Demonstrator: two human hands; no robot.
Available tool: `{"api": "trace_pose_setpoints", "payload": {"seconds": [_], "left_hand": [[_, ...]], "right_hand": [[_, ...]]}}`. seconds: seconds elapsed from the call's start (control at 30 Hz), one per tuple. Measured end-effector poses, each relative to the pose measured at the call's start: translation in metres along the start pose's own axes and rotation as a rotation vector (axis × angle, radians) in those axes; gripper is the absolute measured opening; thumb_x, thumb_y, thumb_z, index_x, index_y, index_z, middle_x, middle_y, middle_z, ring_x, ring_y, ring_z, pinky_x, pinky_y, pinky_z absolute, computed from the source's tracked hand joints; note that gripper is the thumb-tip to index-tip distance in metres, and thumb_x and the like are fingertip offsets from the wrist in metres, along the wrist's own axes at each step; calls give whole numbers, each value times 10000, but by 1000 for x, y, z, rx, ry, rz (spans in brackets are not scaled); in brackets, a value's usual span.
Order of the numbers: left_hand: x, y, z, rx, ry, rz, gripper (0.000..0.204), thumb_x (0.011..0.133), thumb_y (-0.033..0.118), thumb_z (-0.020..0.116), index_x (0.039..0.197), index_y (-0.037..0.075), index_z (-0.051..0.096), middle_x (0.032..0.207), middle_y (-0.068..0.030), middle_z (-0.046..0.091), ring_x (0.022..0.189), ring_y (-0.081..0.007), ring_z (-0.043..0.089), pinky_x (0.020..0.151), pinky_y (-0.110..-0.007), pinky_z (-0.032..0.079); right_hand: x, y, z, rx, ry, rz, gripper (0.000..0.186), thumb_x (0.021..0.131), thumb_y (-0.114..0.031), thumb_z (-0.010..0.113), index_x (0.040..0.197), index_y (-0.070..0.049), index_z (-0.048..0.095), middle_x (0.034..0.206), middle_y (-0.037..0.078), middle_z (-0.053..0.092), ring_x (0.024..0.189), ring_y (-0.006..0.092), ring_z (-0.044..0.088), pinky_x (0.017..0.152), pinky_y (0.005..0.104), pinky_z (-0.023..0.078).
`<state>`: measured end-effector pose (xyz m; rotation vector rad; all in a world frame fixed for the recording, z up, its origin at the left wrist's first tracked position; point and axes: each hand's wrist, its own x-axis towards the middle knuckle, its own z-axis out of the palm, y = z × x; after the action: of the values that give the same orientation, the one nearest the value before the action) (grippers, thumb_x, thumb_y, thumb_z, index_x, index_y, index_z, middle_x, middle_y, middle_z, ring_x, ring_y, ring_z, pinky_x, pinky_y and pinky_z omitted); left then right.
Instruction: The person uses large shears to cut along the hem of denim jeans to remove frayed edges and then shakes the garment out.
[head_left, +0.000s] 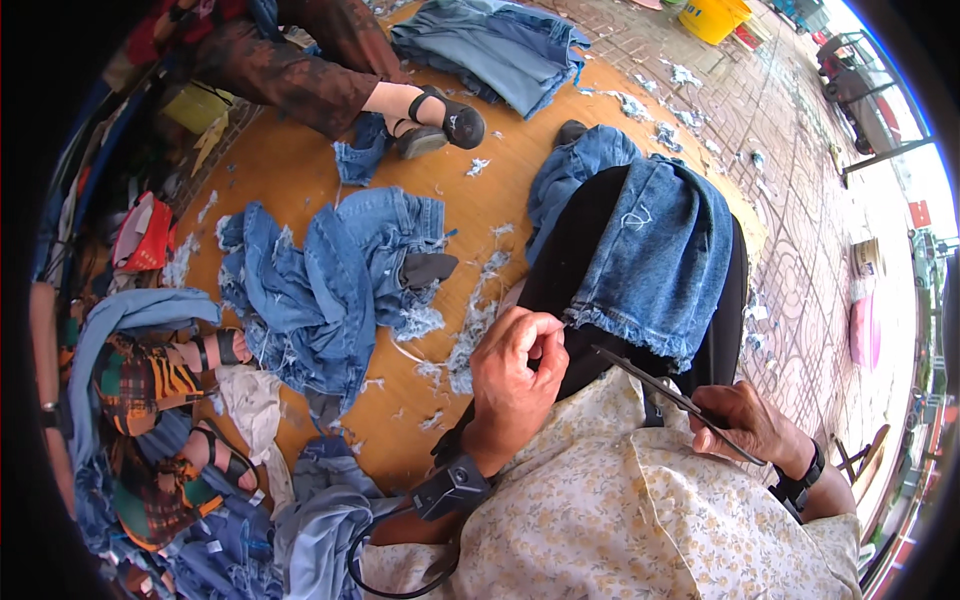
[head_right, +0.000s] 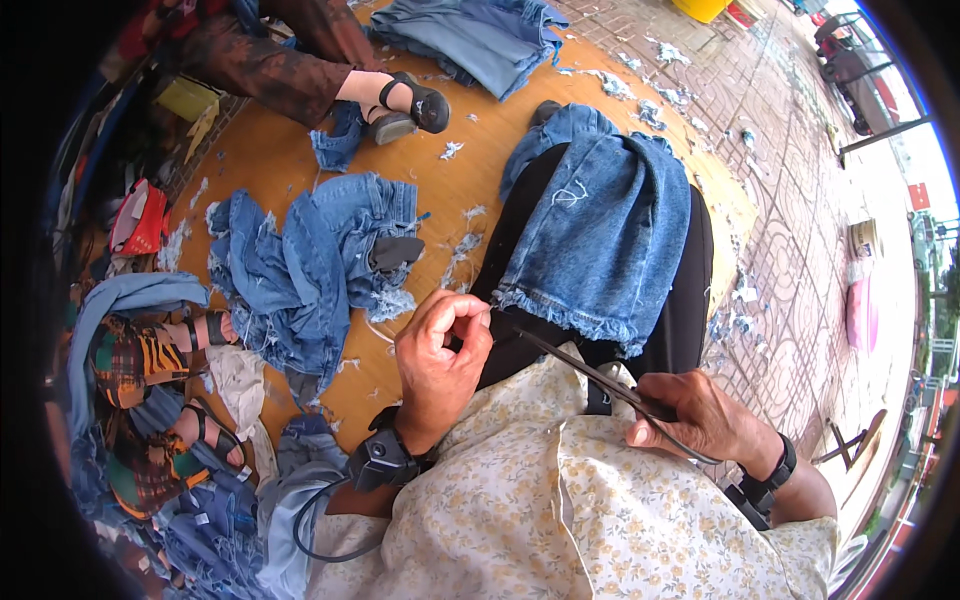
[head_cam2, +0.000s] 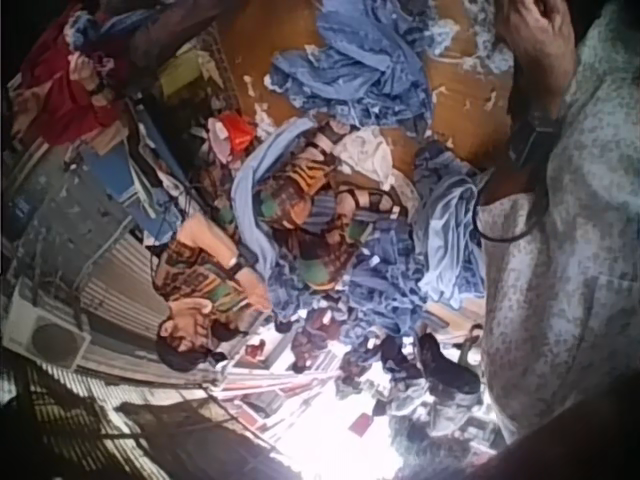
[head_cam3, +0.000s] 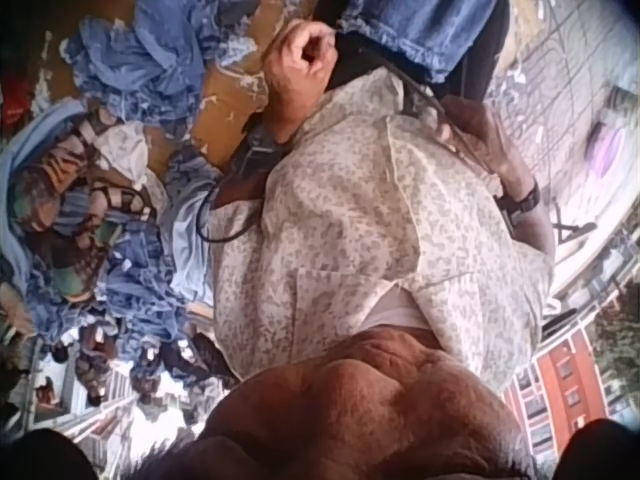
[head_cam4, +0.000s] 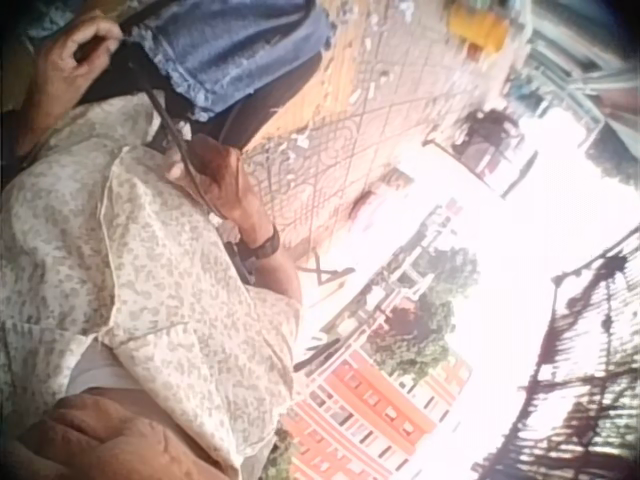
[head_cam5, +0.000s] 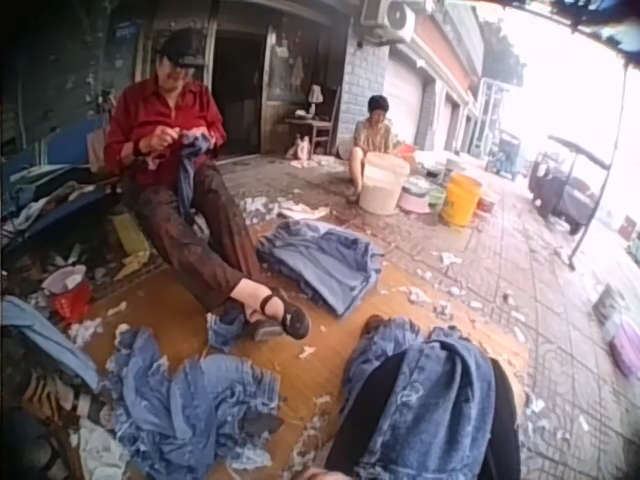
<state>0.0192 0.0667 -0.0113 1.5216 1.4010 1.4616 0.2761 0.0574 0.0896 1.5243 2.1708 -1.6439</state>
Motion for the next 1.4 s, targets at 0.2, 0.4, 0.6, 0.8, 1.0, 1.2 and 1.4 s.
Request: {"api": "trace_pose_setpoints", "payload": {"seconds": [0.2,0.4,0.6,0.8,1.0,1.2,1.4], "left_hand": [[-12,3,-4,-256,-56,-310,68,797,-30,578,830,15,540,701,-20,495,591,-78,447,536,-232,394],[-20,11,-9,-377,-75,-393,36,838,6,570,816,14,542,717,7,488,609,-43,427,542,-206,380],[-22,-15,-31,-36,-38,-309,65,855,49,574,803,21,547,659,-18,502,577,-148,470,536,-274,388],[-17,-33,-47,204,-7,-142,220,747,23,664,941,37,563,957,-82,544,723,-150,513,590,-262,410],[5,-11,5,-9,-56,43,381,676,18,729,1018,51,566,1030,-66,564,814,-137,537,599,-233,413],[30,14,18,-164,-66,45,279,660,-47,646,912,15,547,868,-80,584,750,-201,562,660,-294,449],[45,43,38,-405,-61,53,239,676,-68,589,892,9,523,852,-93,566,764,-195,568,716,-292,462]], "right_hand": [[10,-14,0,-11,-27,39,625,817,-589,570,710,24,512,556,102,415,493,177,387,468,356,311],[12,-15,1,-17,-21,77,658,806,-636,544,721,16,530,571,81,423,512,163,395,472,349,310],[10,-12,2,14,-14,52,657,807,-631,546,720,20,532,577,80,422,518,161,396,475,350,312],[11,-18,7,80,-12,96,609,826,-582,564,733,18,532,583,84,423,513,168,401,475,338,318],[5,-19,1,82,65,-81,557,749,-558,673,749,-20,530,584,20,446,506,112,393,460,298,312],[32,-13,2,47,692,-448,576,591,-382,843,890,-39,491,761,37,558,578,106,476,490,242,363],[66,-54,-20,-228,833,-569,395,641,-88,793,884,-38,485,1020,74,599,773,176,547,579,258,419]]}}
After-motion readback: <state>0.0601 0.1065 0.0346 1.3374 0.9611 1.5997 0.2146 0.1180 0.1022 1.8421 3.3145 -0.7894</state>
